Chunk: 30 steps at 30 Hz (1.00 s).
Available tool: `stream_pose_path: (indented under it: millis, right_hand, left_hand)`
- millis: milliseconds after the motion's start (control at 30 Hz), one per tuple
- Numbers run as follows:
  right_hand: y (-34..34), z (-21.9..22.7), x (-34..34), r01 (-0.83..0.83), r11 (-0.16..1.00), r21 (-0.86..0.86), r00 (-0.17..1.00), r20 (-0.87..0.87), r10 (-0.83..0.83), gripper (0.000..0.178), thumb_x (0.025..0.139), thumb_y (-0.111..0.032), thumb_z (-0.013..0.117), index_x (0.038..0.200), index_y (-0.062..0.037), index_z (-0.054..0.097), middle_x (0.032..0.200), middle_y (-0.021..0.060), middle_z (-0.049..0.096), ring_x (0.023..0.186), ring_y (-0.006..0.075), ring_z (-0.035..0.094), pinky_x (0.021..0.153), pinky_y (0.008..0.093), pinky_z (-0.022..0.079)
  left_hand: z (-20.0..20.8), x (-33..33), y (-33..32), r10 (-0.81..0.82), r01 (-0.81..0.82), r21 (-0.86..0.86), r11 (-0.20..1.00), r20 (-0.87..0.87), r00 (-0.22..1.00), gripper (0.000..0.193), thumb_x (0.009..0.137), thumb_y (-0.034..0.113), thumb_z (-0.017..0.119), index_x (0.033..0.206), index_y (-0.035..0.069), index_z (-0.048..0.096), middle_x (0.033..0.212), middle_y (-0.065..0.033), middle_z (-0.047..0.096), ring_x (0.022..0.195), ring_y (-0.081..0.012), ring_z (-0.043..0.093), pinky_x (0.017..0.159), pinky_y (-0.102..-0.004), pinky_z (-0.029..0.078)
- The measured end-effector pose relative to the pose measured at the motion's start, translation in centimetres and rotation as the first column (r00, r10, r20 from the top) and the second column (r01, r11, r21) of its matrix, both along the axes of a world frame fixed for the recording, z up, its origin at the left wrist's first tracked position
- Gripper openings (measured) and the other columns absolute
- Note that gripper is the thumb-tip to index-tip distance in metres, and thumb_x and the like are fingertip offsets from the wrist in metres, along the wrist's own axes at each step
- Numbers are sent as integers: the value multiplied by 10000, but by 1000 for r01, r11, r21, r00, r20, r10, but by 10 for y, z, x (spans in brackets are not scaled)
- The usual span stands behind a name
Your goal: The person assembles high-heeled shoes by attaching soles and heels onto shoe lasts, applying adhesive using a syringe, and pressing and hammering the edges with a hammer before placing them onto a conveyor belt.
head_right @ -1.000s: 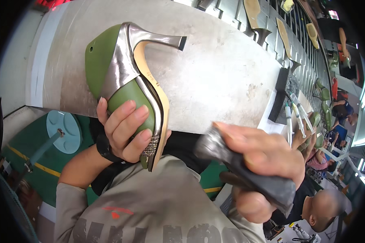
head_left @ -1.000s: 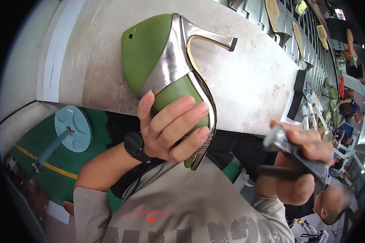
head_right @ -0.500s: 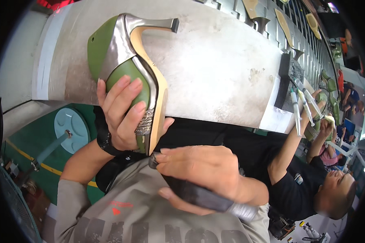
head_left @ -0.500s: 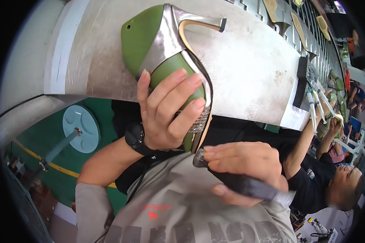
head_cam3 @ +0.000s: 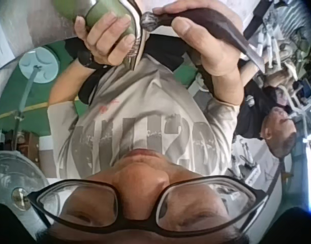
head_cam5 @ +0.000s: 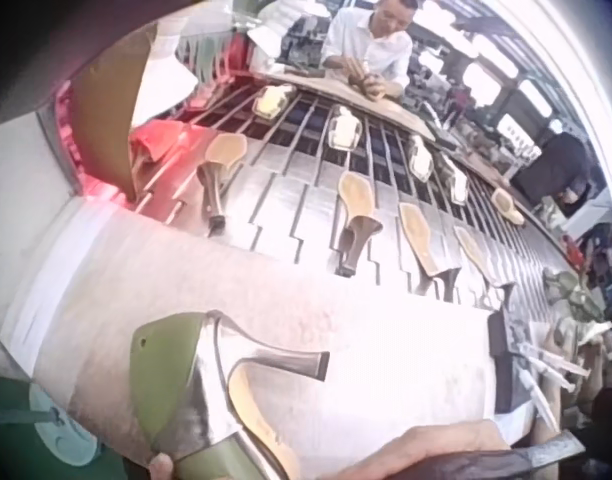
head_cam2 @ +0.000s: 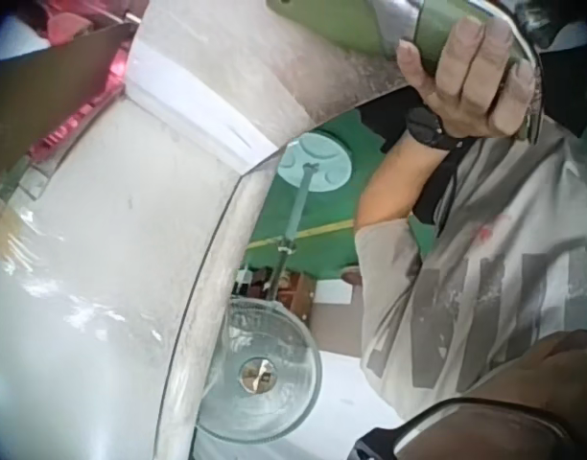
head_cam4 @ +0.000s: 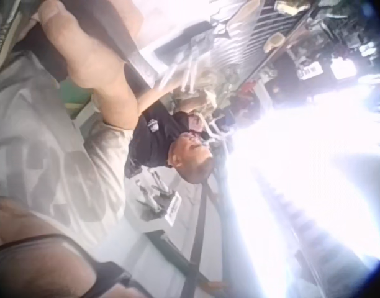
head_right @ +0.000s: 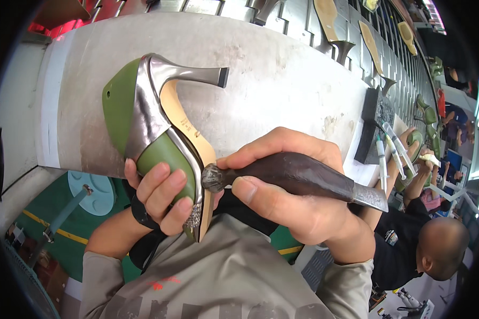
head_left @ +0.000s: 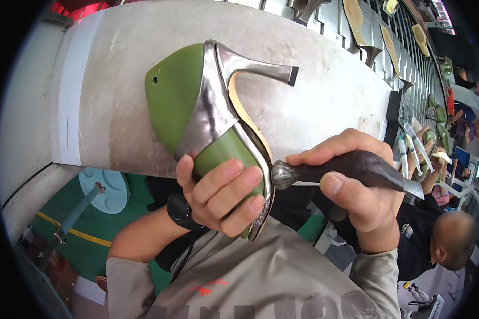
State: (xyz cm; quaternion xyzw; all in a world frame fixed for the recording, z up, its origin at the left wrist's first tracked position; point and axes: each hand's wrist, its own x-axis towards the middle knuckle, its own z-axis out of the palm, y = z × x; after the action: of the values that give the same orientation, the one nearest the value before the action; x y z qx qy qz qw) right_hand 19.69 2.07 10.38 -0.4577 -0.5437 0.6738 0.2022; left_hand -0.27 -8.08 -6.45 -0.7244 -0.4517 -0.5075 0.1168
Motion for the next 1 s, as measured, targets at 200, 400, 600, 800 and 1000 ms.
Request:
stream_pose_path:
  millis: [200,400,600,800,1000]
  right_hand:
    - [33,3,-19,18,994,-109,982,191,3,414,780,-244,725,1017,94,692,1005,276,774,927,309,764,923,390,605]
    - [49,-4,-35,16,994,-111,982,188,5,391,785,-259,735,997,67,694,1004,242,790,631,154,682,594,271,568]
    - [57,1,-52,7,991,-135,968,251,28,389,788,-279,756,985,52,703,1000,213,799,632,139,682,588,252,556]
    - [100,18,-70,-638,752,166,742,393,544,284,786,-172,772,940,65,760,850,164,770,786,204,760,712,322,590]
    - [63,3,-61,-205,978,47,936,302,182,303,861,-215,739,1027,39,752,929,132,782,620,102,641,551,242,517]
  left_hand:
    - [1,4,1,14,-14,-8,1000,15,1000,290,1026,240,600,1297,219,497,1312,31,656,1298,-204,589,1248,-677,230]
    - [1,10,6,31,-32,20,999,57,998,250,1033,252,578,1274,225,516,1286,64,667,1276,-163,594,1243,-661,242]
    - [-3,14,4,44,-47,17,999,112,993,266,1024,299,621,1267,235,535,1316,95,673,1288,-128,591,1251,-626,220]
    - [5,12,3,-9,9,1,1000,116,993,240,1017,277,619,1237,222,542,1253,87,706,1246,-131,625,1242,-636,237]
    - [12,-3,-3,-2,5,-73,997,41,999,267,1030,275,606,1281,227,529,1335,53,685,1275,-159,618,1247,-631,253]
